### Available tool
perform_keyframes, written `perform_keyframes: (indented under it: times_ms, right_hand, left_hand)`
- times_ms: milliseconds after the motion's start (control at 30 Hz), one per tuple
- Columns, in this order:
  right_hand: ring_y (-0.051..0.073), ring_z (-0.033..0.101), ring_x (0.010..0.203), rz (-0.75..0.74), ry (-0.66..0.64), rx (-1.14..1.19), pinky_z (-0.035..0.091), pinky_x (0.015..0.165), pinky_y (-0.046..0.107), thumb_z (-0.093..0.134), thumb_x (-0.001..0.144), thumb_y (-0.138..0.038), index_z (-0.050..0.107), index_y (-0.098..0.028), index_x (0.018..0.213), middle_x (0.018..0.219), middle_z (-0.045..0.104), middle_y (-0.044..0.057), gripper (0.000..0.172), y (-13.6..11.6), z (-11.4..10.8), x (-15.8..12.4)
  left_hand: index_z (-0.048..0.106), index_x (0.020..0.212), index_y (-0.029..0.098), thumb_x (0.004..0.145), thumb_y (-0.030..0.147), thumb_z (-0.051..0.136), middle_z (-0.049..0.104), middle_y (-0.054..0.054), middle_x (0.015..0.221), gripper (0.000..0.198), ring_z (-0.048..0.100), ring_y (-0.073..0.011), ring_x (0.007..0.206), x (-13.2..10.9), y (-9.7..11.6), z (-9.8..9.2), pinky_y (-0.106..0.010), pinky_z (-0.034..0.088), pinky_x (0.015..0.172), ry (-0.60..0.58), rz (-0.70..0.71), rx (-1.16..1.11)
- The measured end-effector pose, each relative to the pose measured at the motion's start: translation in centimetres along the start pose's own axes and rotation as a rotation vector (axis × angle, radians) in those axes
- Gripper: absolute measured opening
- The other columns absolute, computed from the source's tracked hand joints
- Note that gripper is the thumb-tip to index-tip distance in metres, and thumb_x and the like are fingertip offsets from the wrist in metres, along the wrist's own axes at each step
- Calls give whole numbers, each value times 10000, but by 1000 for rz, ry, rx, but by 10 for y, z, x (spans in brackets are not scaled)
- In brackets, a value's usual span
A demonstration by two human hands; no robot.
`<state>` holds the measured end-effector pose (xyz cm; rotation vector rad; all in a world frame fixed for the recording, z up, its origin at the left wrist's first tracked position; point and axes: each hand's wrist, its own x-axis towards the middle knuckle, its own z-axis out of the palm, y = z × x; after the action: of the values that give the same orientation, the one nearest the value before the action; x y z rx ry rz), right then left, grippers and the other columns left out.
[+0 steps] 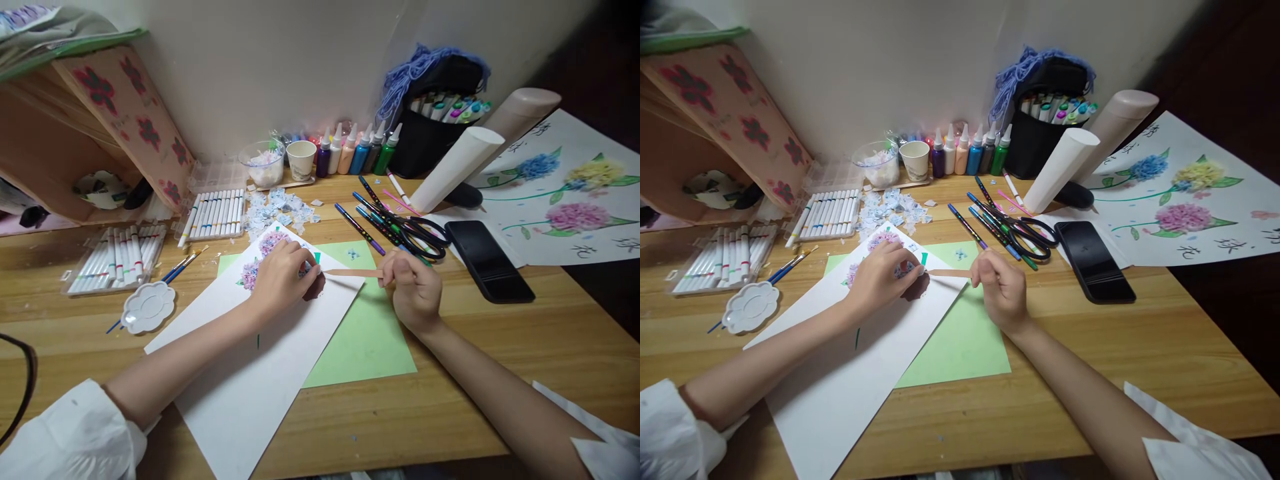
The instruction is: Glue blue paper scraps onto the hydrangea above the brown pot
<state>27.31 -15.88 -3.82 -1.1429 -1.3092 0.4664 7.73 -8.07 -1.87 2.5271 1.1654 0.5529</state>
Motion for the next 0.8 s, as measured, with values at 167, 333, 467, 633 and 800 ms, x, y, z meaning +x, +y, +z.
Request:
perform_keyframes:
  times_ms: [167,333,467,633,800]
  right_hand:
    - [158,471,575,-126,-117,-105,371,603,320,386,960,-339,481,-220,625,571,490,6,368,0,-1,-2]
    - [165,464,548,-178,-86,-117,369,574,324,392,951,-366,474,-228,601,544,486,11,385,1,0,-4]
    - [162,454,523,-203,-17,-98,363,557,324,397,949,-369,448,-224,579,516,468,7,401,1,0,-5]
    - [161,462,551,-222,-109,-129,363,575,319,393,953,-328,473,-219,611,544,481,7,368,4,2,-3]
    - [167,466,568,-197,-136,-160,369,595,325,383,954,-358,474,-225,618,560,490,9,373,9,3,-1]
  left_hand:
    - [612,715,182,849,247,539,572,-36,745,166,469,-190,772,1,-2,3,-302,363,633,8,-8,14]
    - [588,693,182,850,227,526,571,-35,739,175,475,-190,776,1,0,4,-301,367,625,9,-5,-2]
    - [587,691,179,845,209,529,576,-35,746,167,472,-188,777,2,1,4,-301,374,629,17,7,9]
    - [594,691,178,836,209,541,574,-34,729,158,467,-188,769,2,0,4,-299,369,616,9,12,12]
    - [592,691,179,850,218,527,577,-40,735,176,475,-193,777,4,-2,6,-298,368,615,1,23,25]
